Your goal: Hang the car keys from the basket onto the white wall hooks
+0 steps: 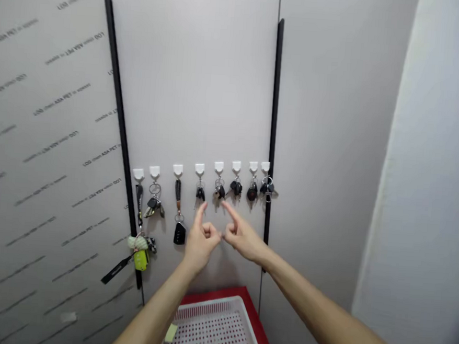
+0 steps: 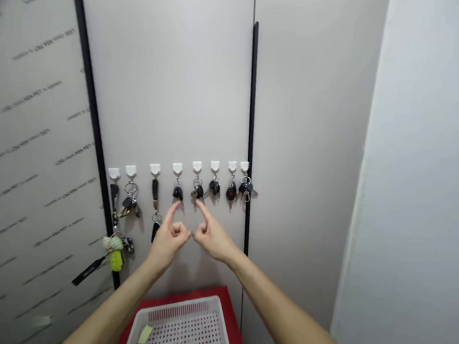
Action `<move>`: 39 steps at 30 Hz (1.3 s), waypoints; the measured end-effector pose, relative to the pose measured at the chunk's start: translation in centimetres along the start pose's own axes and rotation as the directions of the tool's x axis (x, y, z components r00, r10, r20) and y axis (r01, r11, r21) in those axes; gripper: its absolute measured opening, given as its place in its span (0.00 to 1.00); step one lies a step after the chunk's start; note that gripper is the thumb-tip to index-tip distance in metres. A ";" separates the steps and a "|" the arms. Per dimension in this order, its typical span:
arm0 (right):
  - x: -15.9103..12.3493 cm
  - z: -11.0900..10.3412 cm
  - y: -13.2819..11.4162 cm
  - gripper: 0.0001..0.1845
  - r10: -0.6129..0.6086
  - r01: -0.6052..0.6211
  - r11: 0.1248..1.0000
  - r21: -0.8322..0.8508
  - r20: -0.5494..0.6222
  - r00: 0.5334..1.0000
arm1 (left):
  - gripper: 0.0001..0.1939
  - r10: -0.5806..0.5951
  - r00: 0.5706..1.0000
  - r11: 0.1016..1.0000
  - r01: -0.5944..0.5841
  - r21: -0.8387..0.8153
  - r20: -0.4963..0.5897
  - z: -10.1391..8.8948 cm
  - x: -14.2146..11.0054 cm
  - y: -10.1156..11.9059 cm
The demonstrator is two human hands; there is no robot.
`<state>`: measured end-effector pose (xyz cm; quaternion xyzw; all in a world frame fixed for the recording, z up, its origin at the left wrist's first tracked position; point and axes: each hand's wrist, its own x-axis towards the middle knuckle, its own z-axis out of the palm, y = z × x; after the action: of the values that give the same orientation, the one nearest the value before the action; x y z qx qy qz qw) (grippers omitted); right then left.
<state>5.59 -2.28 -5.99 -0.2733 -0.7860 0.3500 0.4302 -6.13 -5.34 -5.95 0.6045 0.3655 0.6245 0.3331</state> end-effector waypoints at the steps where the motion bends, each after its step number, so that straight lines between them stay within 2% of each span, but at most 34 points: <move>1: 0.3 0.5 -1.6 0.36 -0.090 0.094 0.994 0.060 -0.067 0.994 | 0.37 0.063 0.998 0.997 -0.063 -0.035 -0.002 -0.4 -0.3 1.3; 4: 1.0 1.5 -5.7 0.39 -0.269 0.303 0.940 0.158 -0.204 0.941 | 0.39 0.196 0.981 0.977 -0.195 -0.091 0.004 -1.4 -0.8 4.7; 6: 1.3 1.9 -6.9 0.40 -0.299 0.341 0.922 0.186 -0.220 0.929 | 0.39 0.214 0.977 0.972 -0.212 -0.098 0.014 -2.0 -0.8 5.8; 14: 2.0 3.8 -6.3 0.39 -0.274 0.307 0.933 0.188 -0.181 0.944 | 0.39 0.195 0.981 0.981 -0.195 -0.001 0.001 -3.9 -0.8 5.6; 16: 2.6 4.4 -5.6 0.38 -0.256 0.288 0.944 0.159 -0.195 0.947 | 0.37 0.198 0.979 0.977 -0.193 0.085 -0.047 -5.1 -0.5 5.1; 17: 3.0 4.7 -5.2 0.36 -0.235 0.266 0.956 0.126 -0.217 0.947 | 0.36 0.207 0.971 0.970 -0.188 0.152 -0.120 -6.0 -0.2 4.6; 18: 3.5 4.9 -4.6 0.35 -0.210 0.237 0.968 0.078 -0.256 0.944 | 0.35 0.229 0.946 0.956 -0.174 0.235 -0.229 -7.1 0.2 4.1; 19: 4.1 5.0 -4.0 0.33 -0.184 0.199 0.980 0.015 -0.312 0.932 | 0.34 0.264 0.896 0.933 -0.144 0.329 -0.356 -8.2 0.7 3.4; 21: 5.6 5.1 -2.8 0.29 -0.161 0.113 0.985 -0.133 -0.440 0.884 | 0.33 0.341 0.756 0.867 -0.023 0.498 -0.558 -10.4 1.9 1.9; 22: 6.3 5.0 -2.4 0.28 -0.167 0.073 0.976 -0.206 -0.489 0.856 | 0.34 0.357 0.713 0.831 0.053 0.554 -0.603 -11.2 2.4 1.2; 23: 7.0 5.0 -2.0 0.28 -0.182 0.039 0.961 -0.274 -0.518 0.836 | 0.35 0.354 0.699 0.796 0.122 0.592 -0.621 -11.8 2.9 0.4; 26: 8.9 5.0 -1.3 0.30 -0.210 -0.037 0.905 -0.424 -0.521 0.827 | 0.38 0.264 0.729 0.738 0.269 0.619 -0.632 -12.3 4.1 -1.1; 29: 9.9 5.3 -1.2 0.30 -0.196 -0.097 0.869 -0.485 -0.518 0.832 | 0.27 0.176 0.758 0.759 0.302 0.577 -0.629 -12.2 4.9 -1.3; 31: 10.3 5.2 -1.5 0.27 -0.162 -0.127 0.871 -0.474 -0.523 0.837 | 0.17 0.160 0.793 0.802 0.242 0.546 -0.587 -12.6 5.4 -0.7; 33: 10.5 4.6 -2.3 0.24 -0.149 -0.137 0.882 -0.450 -0.544 0.826 | 0.12 0.171 0.815 0.850 0.163 0.502 -0.553 -13.4 5.8 0.3; 37: 11.4 3.0 -5.7 0.21 -0.299 -0.029 0.862 -0.506 -0.554 0.777 | 0.12 0.185 0.826 0.929 0.029 0.368 -0.532 -14.7 6.7 3.5; 39: 11.8 2.7 -7.5 0.17 -0.361 0.026 0.822 -0.569 -0.485 0.797 | 0.10 0.217 0.851 0.942 -0.055 0.330 -0.479 -14.7 7.0 5.4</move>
<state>-3.34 0.95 4.53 -0.3889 -0.7095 -0.0302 0.5869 -21.01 -2.87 2.27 0.4867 0.4878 0.7200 0.0821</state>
